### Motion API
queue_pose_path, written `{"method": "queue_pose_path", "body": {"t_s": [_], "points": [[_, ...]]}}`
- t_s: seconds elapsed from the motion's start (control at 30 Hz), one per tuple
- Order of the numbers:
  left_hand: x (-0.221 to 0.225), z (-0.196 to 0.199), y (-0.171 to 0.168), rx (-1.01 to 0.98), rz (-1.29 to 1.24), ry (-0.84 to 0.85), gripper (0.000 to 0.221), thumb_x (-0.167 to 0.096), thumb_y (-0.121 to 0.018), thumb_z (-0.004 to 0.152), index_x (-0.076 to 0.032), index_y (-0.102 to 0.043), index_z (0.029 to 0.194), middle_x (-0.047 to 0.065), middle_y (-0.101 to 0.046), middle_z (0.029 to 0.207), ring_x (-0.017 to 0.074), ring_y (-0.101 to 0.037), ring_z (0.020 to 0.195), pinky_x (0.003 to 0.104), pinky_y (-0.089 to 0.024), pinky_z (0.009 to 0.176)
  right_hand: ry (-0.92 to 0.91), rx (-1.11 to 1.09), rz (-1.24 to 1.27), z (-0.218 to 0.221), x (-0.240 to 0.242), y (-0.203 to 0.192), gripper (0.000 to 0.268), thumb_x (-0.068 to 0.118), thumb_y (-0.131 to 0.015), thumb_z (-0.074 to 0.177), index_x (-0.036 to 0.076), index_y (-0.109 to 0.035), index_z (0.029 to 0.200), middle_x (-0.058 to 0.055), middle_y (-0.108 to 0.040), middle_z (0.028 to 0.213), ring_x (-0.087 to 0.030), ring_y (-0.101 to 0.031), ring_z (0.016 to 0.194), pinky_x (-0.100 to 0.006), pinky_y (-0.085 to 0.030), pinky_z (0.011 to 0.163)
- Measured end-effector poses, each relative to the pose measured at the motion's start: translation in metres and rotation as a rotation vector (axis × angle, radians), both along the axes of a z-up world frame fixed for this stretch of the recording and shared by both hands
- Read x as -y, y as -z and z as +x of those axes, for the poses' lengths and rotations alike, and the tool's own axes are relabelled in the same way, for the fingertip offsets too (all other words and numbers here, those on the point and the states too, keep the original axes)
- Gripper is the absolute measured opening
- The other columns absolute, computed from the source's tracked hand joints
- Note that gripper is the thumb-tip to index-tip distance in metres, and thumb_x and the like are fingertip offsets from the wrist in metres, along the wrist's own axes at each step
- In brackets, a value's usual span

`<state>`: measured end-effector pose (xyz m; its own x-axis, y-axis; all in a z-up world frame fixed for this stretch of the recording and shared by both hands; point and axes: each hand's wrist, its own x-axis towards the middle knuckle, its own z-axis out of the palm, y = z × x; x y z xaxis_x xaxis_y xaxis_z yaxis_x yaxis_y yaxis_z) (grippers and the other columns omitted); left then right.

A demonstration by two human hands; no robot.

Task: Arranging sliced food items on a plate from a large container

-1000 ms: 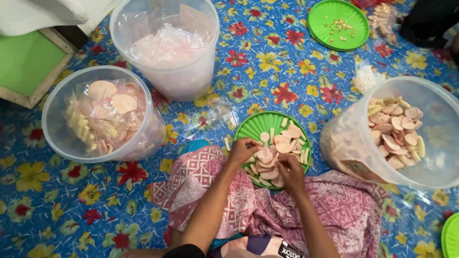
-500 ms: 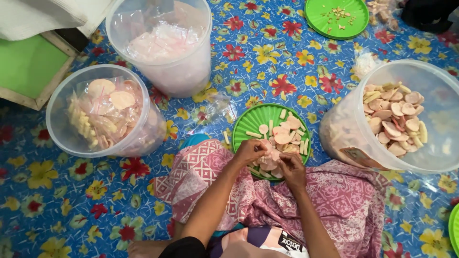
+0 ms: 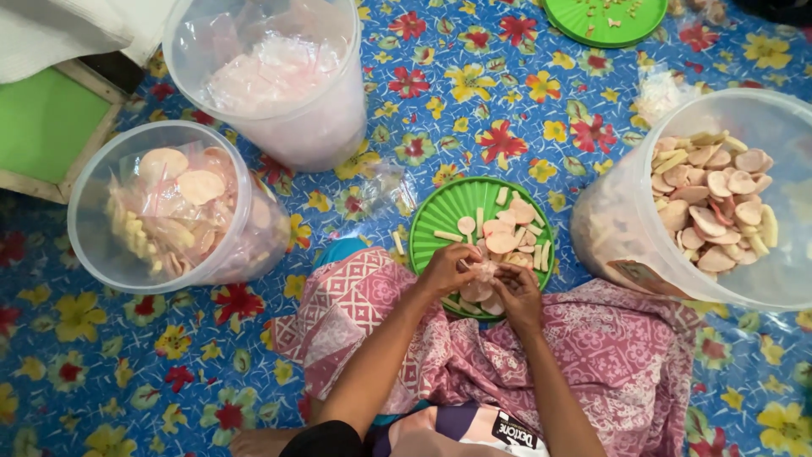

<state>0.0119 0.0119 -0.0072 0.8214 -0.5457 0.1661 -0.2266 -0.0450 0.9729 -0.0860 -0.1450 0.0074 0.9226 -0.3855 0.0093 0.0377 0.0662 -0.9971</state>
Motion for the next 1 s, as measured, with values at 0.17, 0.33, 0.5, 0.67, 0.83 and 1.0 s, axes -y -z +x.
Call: {"method": "queue_pose_path", "body": {"t_s": [0.17, 0.33, 0.5, 0.67, 0.83, 1.0], "points": [[0.001, -0.001, -0.004, 0.114, 0.066, -0.015, 0.031, -0.012, -0.077, 0.067, -0.013, -0.069, 0.097, 0.010, -0.064, 0.098, 0.0267, -0.064, 0.083, 0.032, -0.054, 0.068, -0.022, -0.036, 0.046, 0.005, 0.000, 0.006, 0.039, 0.000, -0.070, 0.077, 0.000, -0.055, 0.113, -0.011, -0.064, 0.089, -0.014, -0.065, 0.077, -0.025, -0.054, 0.072], [0.004, -0.001, -0.004, 0.148, 0.082, 0.000, 0.051, -0.005, -0.077, 0.061, -0.019, -0.066, 0.108, 0.006, -0.062, 0.096, 0.0233, -0.063, 0.085, 0.033, -0.053, 0.071, 0.004, -0.055, 0.053, 0.008, 0.002, 0.014, 0.041, 0.000, -0.072, 0.075, 0.000, -0.055, 0.113, -0.011, -0.064, 0.087, -0.014, -0.065, 0.074, -0.025, -0.054, 0.069], [0.003, -0.001, -0.002, 0.061, 0.016, -0.027, 0.050, 0.006, -0.074, 0.062, -0.014, -0.067, 0.107, 0.011, -0.059, 0.094, 0.0294, -0.064, 0.083, 0.031, -0.057, 0.059, 0.041, -0.069, 0.073, 0.007, 0.003, 0.017, 0.032, 0.003, -0.066, 0.081, 0.003, -0.055, 0.111, -0.008, -0.060, 0.084, -0.014, -0.064, 0.071, -0.025, -0.055, 0.064], [0.003, -0.001, -0.005, 0.021, -0.027, -0.021, 0.050, 0.011, -0.071, 0.063, -0.012, -0.067, 0.108, 0.013, -0.058, 0.090, 0.0317, -0.063, 0.080, 0.032, -0.057, 0.059, 0.019, -0.053, 0.099, 0.007, 0.004, 0.021, 0.038, 0.001, -0.066, 0.081, 0.003, -0.051, 0.116, -0.010, -0.061, 0.086, -0.016, -0.065, 0.071, -0.027, -0.056, 0.064], [0.003, -0.003, -0.003, 0.125, 0.004, -0.022, 0.044, 0.000, -0.075, 0.064, -0.014, -0.067, 0.105, 0.009, -0.059, 0.089, 0.0261, -0.063, 0.081, 0.032, -0.058, 0.061, -0.003, -0.061, 0.099, 0.004, 0.003, 0.022, 0.043, 0.001, -0.069, 0.078, 0.003, -0.050, 0.116, -0.010, -0.063, 0.084, -0.014, -0.065, 0.069, -0.024, -0.056, 0.064], [0.000, -0.005, -0.005, 0.153, 0.039, 0.003, 0.039, -0.003, -0.075, 0.066, -0.015, -0.068, 0.103, 0.008, -0.060, 0.091, 0.0252, -0.063, 0.084, 0.032, -0.057, 0.066, 0.025, -0.043, 0.094, 0.002, 0.006, 0.026, 0.036, 0.002, -0.067, 0.080, 0.003, -0.049, 0.111, -0.011, -0.063, 0.085, -0.016, -0.066, 0.065, -0.026, -0.056, 0.059]]}}
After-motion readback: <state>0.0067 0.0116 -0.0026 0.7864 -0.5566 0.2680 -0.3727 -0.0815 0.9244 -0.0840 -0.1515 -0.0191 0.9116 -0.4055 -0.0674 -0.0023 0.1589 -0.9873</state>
